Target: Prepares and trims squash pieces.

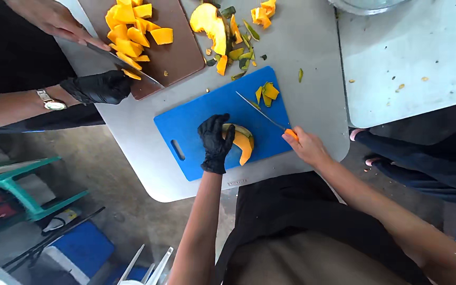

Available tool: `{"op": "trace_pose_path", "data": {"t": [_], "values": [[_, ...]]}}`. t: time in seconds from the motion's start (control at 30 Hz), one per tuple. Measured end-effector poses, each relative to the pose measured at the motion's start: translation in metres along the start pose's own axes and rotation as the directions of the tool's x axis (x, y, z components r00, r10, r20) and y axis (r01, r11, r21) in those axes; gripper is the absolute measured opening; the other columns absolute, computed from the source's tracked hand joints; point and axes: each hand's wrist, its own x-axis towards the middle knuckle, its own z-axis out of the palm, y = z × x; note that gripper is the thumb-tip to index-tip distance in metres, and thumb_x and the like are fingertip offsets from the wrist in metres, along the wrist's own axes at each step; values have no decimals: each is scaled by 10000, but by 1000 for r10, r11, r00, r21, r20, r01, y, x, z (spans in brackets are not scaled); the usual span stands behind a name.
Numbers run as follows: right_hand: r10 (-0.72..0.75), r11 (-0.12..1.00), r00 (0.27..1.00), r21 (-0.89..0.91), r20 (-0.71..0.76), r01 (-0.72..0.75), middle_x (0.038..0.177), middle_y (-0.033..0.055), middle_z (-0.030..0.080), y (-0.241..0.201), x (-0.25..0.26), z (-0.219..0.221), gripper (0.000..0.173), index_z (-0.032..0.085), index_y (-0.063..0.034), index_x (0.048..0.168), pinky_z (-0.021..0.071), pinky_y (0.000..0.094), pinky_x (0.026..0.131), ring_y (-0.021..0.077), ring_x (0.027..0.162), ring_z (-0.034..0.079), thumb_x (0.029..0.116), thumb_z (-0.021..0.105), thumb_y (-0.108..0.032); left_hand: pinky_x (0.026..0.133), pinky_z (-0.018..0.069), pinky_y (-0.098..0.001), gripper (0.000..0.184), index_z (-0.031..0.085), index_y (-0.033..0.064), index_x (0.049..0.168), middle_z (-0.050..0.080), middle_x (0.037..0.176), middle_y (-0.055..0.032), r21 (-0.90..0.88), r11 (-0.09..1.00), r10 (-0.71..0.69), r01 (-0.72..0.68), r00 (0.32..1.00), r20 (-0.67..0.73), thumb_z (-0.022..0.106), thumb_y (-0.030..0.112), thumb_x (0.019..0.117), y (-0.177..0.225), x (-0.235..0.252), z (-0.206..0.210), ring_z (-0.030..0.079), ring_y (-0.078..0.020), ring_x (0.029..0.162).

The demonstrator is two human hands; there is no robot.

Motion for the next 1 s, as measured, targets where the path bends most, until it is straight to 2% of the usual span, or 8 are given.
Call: {"op": "trace_pose_path", "data": {"t": [0.13, 0.23, 0.33, 0.47, 0.57, 0.7, 0.93, 1.0], "values": [[-126, 991, 991, 41, -42, 128, 905, 264, 650, 5, -17, 21, 471, 578, 111, 1148, 544, 586, 720, 429, 813, 679, 1070, 538, -352, 1028, 458, -353, 328, 582, -100, 1214, 645, 1205, -224, -204, 935, -334, 290, 914, -231, 430, 136, 1044, 28, -32, -14, 599, -230, 1151], [-125, 988, 992, 94, 8, 124, 935, 279, 661, 4, -25, 33, 475, 586, 117, 1169, 546, 579, 776, 434, 858, 684, 1084, 508, -344, 939, 493, -302, 392, 462, -74, 1375, 585, 1262, -185, -355, 777, -586, 520, 804, -104, 428, 170, 1069, 51, -59, -11, 581, -147, 1084], [-154, 981, 988, 112, -25, 156, 860, 254, 657, 1, -25, 35, 468, 596, 108, 1162, 544, 540, 733, 397, 790, 675, 1096, 473, -338, 931, 520, -449, 583, 403, -93, 1444, 558, 1314, -289, -329, 636, -707, 698, 698, 115, 636, 171, 979, 64, -67, 0, 603, -316, 1119], [-146, 984, 987, 89, -66, 152, 831, 244, 644, -3, -23, 29, 431, 574, 119, 1170, 546, 529, 726, 393, 775, 672, 1094, 498, -299, 1037, 454, -577, 1013, 361, -89, 1493, 483, 1426, -333, 78, 631, -761, 772, 596, 256, 868, 416, 777, 91, -54, 18, 526, -459, 1285], [-132, 987, 989, 88, -63, 137, 857, 251, 650, -5, -26, 26, 419, 541, 114, 1224, 548, 539, 743, 400, 798, 677, 1078, 539, -278, 1030, 451, -603, 1002, 343, -162, 1477, 468, 1405, -393, 193, 716, -698, 670, 688, 198, 835, 397, 807, 89, -57, 38, 512, -533, 1277], [-110, 989, 992, 93, -69, 116, 841, 238, 645, -4, -31, 21, 401, 533, 102, 1244, 538, 534, 732, 385, 779, 666, 1079, 536, -263, 1101, 414, -586, 825, 384, -166, 1456, 495, 1403, -386, -130, 837, -476, 531, 825, 306, 807, 188, 844, 71, -64, 25, 502, -500, 1323], [-96, 986, 978, 119, -186, 120, 860, 243, 659, -5, -41, 10, 487, 594, 82, 1224, 524, 569, 728, 395, 789, 663, 1075, 504, -373, 893, 525, -346, 631, 318, 81, 1541, 585, 1307, -152, -529, 445, -515, 722, 690, 508, 585, 239, 991, 93, -46, -29, 613, -160, 1056], [-100, 986, 972, 107, -211, 125, 816, 218, 645, -7, -44, 6, 528, 632, 67, 1153, 508, 564, 693, 375, 752, 648, 1076, 466, -428, 757, 492, -222, 496, 420, 84, 1464, 604, 1044, -23, -575, 435, -548, 693, 710, 441, 516, 293, 1024, 100, -41, -40, 568, -40, 836]]}}
